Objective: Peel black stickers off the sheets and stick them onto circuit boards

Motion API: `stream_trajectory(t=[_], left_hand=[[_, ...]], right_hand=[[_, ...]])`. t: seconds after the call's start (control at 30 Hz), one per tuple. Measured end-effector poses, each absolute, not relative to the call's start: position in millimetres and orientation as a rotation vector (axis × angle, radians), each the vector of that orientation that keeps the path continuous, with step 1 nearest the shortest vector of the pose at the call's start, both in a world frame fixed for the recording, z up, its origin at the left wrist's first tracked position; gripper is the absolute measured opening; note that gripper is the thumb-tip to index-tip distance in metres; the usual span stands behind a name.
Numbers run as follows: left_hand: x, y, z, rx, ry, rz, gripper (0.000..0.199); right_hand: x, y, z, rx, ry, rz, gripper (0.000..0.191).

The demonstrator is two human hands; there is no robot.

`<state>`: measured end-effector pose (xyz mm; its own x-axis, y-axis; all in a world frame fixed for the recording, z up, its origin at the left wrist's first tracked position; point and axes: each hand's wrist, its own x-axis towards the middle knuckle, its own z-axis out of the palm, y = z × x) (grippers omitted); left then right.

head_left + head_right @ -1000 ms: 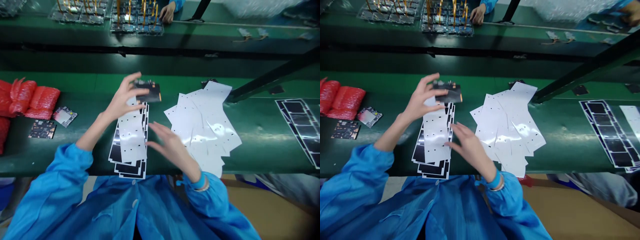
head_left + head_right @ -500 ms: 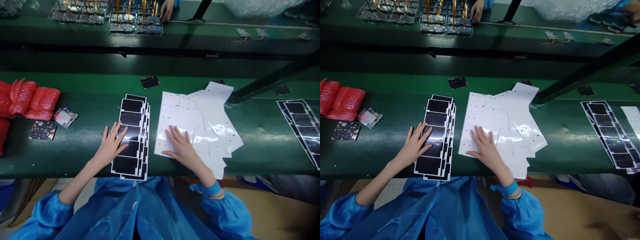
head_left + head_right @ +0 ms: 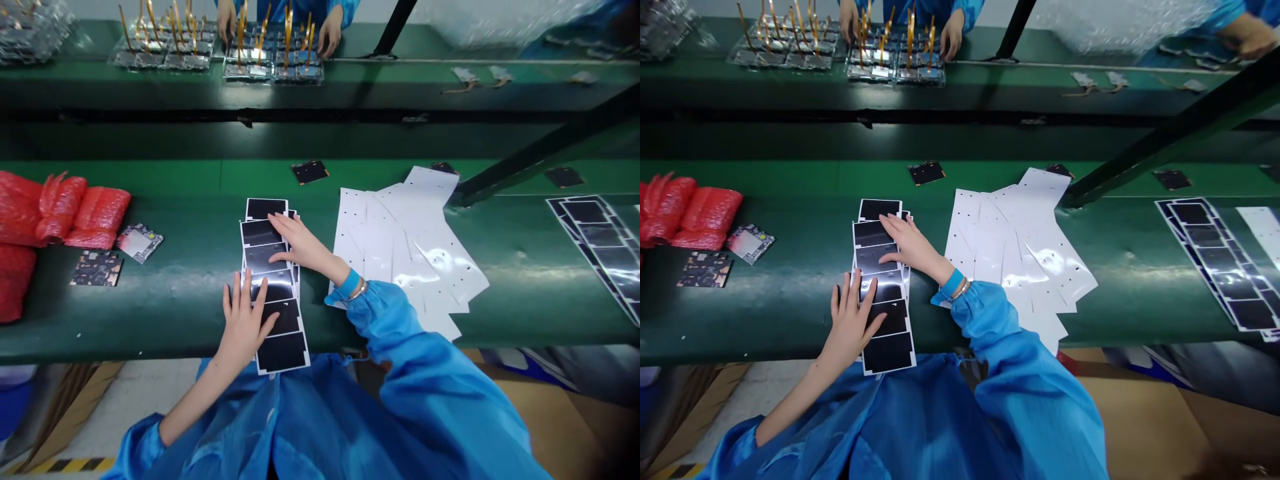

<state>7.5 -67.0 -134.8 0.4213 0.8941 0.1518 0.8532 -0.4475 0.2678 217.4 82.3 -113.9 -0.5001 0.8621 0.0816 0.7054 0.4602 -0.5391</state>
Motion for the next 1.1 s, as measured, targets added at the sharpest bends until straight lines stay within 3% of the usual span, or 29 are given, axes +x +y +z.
stream_trajectory(t=[0.2, 0.27, 0.37, 0.47, 0.63, 0.83, 1.1], left_hand=[[1, -17, -123, 2.104, 1.559, 0.716, 0.065], [2, 8, -114, 1.831, 1.482, 0.916, 0.061], [10, 31, -98, 1.540, 1.279, 1.066, 0.033], [21, 32, -85, 1.480, 1.217, 1.126, 0.027], [31, 18, -73, 1.530, 1.165, 1.253, 0.018], [34, 12, -61, 1.818, 1.119, 1.292, 0.007], [42, 14, -52, 1.946, 1.103, 1.253, 0.010]], right_hand=[[221, 70, -118, -1.314, -2.284, 0.569, 0.062], [225, 63, -114, -1.305, -2.259, 0.566, 0.059], [229, 51, -100, -1.268, -2.246, 0.536, 0.067], [229, 38, -79, -1.221, -2.235, 0.369, 0.065], [225, 28, -46, -1.020, -2.232, 0.096, 0.025], [230, 32, -29, -0.753, -2.261, -0.033, 0.020], [228, 29, -34, -0.742, -2.326, -0.240, 0.024]])
